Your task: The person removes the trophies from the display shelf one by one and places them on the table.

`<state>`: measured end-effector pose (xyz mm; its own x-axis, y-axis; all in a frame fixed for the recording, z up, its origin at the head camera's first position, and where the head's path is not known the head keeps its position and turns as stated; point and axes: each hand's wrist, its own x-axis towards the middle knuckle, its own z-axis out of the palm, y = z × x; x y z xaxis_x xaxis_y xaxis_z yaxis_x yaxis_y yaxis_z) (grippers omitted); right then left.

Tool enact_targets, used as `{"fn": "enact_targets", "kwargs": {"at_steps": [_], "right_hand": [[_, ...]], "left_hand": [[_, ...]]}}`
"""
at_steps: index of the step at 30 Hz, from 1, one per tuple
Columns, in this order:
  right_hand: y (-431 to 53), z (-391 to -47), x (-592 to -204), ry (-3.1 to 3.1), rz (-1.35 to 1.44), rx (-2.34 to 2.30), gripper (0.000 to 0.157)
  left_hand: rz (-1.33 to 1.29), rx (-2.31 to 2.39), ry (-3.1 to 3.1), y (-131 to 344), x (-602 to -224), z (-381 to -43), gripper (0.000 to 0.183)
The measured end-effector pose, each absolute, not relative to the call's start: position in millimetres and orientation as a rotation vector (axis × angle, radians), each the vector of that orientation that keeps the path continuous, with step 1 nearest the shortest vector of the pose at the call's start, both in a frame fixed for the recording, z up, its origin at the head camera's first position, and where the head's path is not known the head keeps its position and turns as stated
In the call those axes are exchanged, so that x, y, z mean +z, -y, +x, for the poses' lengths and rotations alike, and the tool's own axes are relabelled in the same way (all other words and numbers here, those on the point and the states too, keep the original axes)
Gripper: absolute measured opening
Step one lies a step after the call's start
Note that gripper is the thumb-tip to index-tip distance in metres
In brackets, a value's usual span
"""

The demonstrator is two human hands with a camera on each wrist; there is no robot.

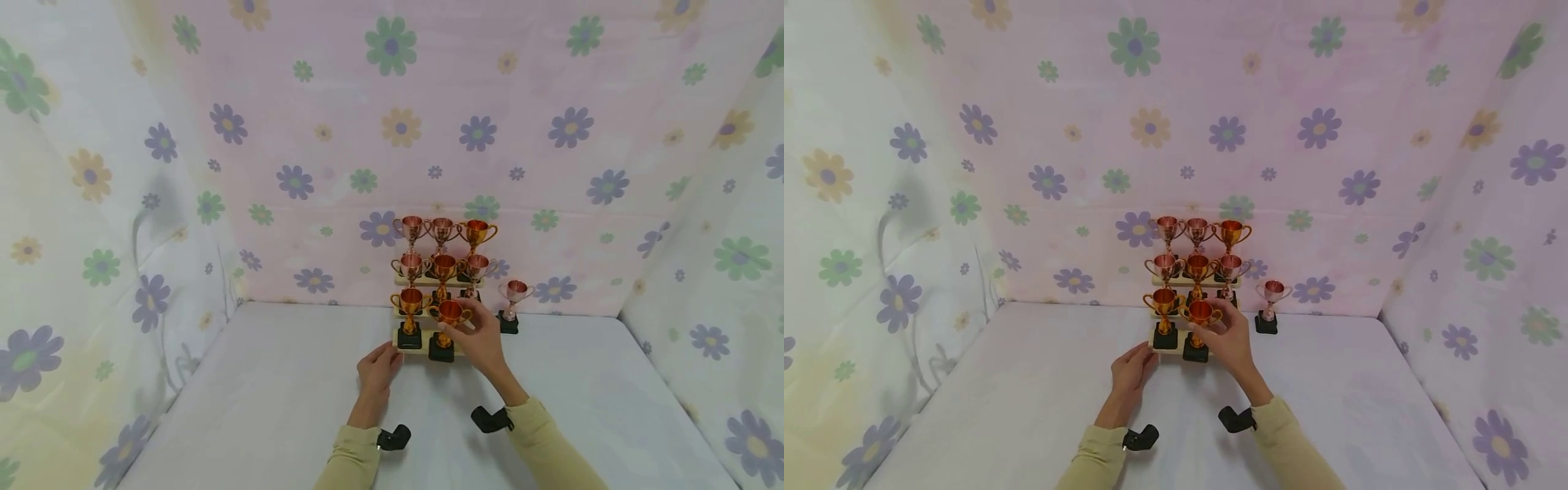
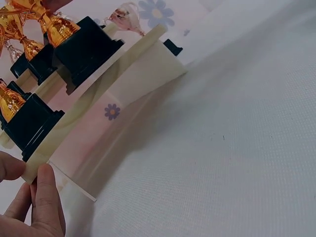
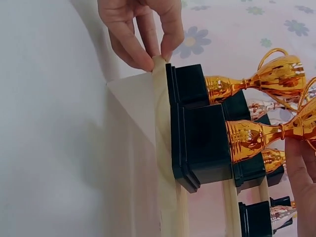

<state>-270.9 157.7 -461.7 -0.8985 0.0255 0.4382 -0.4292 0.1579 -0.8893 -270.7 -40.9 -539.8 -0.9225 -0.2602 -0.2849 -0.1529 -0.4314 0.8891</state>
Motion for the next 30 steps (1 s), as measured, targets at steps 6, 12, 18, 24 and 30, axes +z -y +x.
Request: {"fn": "enact_targets", "kwargs": {"at_steps": [6, 12, 18, 24, 30], "right_hand": [[-165, -254, -464, 2.053, 0.412, 1.823, 0.047], [-175, -232, -469, 2.071, 0.437, 1.831, 0.048], [-188, -209, -479, 2.135, 0.406, 1.816, 0.051], [-204, -181, -491, 2.211, 0.313, 1.803, 0.053], [-226, -165, -496, 2.252, 0.331, 1.761, 0.054]], "left_hand": [[0.603, -2.536, 1.634, 39, -539, -270, 0.034], [0.619, -2.537, 1.651, 39, -539, -270, 0.035], [0.636, -2.52, 1.658, 40, -537, -272, 0.035], [0.637, -2.527, 1.66, 39, -539, -270, 0.034], [0.629, -2.525, 1.634, 39, -538, -269, 0.034]]}}
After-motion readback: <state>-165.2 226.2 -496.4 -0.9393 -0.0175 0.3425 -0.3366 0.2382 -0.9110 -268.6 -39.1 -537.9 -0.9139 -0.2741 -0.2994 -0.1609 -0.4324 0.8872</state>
